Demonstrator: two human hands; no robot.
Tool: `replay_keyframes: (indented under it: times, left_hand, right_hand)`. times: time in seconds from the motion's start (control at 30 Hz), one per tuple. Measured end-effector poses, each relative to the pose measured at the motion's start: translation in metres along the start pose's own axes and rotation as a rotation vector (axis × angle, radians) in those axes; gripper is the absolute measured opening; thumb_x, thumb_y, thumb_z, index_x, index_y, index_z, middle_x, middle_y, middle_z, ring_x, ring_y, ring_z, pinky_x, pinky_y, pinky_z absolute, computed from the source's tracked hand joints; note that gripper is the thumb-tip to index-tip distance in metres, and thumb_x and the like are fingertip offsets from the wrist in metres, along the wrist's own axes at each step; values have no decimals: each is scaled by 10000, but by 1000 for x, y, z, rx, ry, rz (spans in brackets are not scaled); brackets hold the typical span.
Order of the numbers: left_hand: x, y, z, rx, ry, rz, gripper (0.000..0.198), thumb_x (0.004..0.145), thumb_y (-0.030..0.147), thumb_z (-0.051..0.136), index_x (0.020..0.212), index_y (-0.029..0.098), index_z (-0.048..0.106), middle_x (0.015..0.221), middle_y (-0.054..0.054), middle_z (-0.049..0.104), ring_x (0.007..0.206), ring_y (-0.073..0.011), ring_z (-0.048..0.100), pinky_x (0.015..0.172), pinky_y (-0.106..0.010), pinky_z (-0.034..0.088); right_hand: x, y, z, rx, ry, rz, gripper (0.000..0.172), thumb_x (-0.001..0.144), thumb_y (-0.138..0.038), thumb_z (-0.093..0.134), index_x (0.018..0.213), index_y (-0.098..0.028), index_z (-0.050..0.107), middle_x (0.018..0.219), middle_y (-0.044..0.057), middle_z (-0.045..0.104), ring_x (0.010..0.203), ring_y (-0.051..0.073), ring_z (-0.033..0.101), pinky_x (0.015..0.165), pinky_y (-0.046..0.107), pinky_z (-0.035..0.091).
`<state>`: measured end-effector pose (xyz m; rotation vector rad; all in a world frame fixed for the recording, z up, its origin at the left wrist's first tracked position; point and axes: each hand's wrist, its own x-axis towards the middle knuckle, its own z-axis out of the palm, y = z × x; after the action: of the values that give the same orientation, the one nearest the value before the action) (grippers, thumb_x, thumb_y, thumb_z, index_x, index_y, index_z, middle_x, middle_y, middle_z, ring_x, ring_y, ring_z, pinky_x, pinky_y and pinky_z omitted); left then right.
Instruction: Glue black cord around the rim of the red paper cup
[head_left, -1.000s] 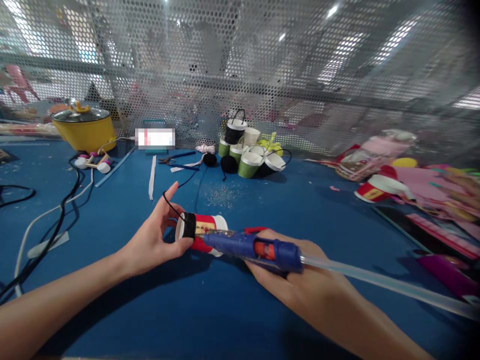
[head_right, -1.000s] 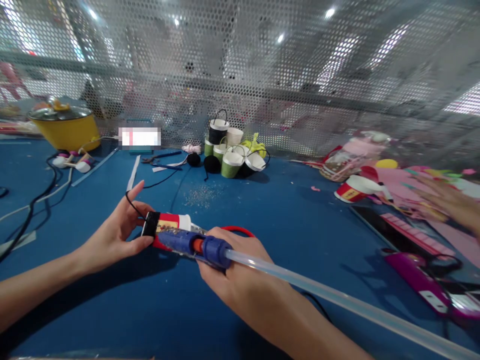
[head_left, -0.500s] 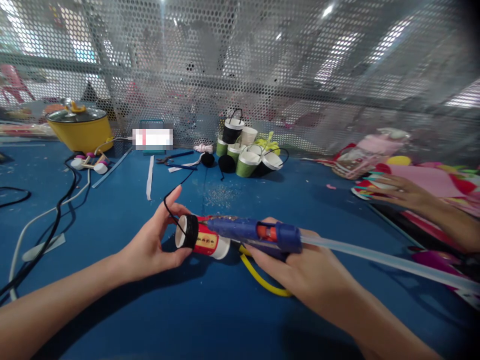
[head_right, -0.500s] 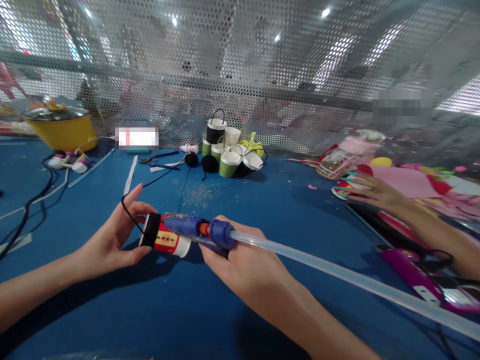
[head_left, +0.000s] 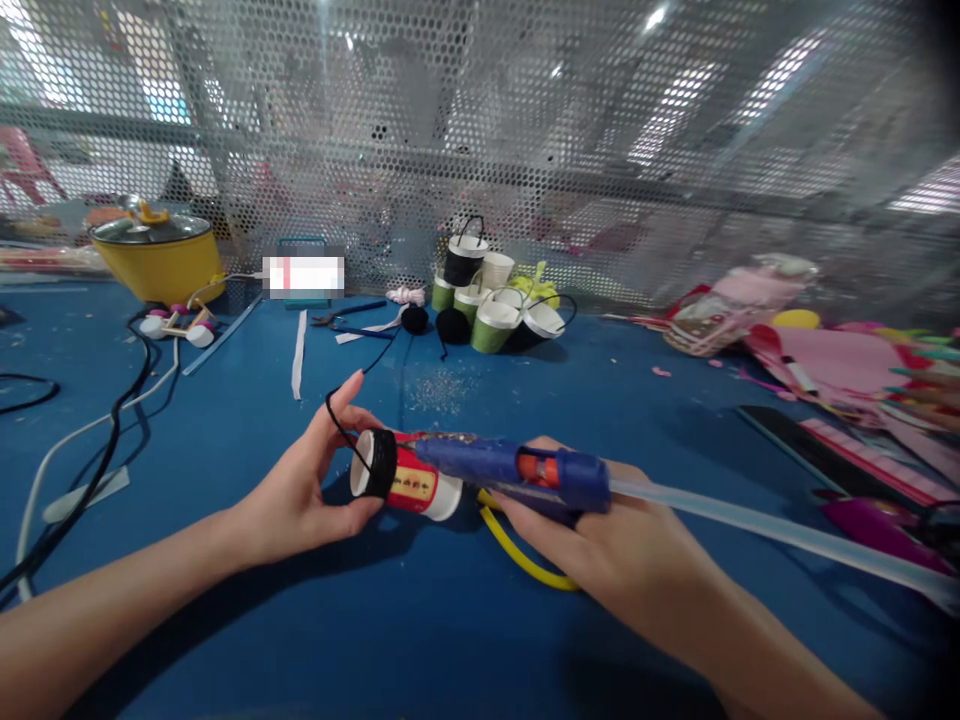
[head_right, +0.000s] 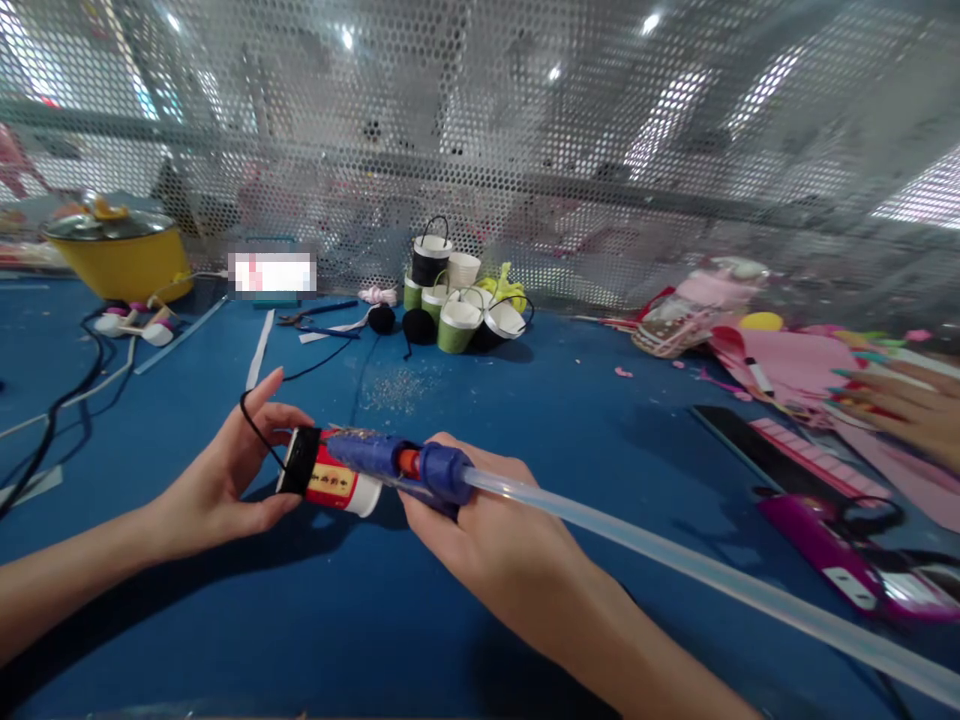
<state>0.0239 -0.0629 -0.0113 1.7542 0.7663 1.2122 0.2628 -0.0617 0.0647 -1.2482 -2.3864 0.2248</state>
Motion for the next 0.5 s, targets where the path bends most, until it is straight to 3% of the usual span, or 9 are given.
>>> replay_keyframes:
  times: [0.13, 0.5]
  left_hand:
    - [-1, 1, 0, 17, -17, 24, 927, 726, 63, 610, 1420, 370, 77, 1142, -38, 453, 1041, -179, 472, 968, -377, 346]
    - [3, -1, 1, -71, 88, -92, 909, 720, 129, 644, 1418, 333, 99, 1045, -28, 491, 965, -180, 528, 910, -388, 407]
  right_hand:
    - [3, 2, 1, 54, -74, 107, 152, 792, -193, 482, 731, -195, 622, 562, 8, 572, 457, 127, 483, 440, 246, 410]
    - [-4, -5, -2, -14, -64, 66, 162, 767, -162, 488, 683, -218, 615, 585, 19, 609, 469, 144, 512, 448, 272, 406]
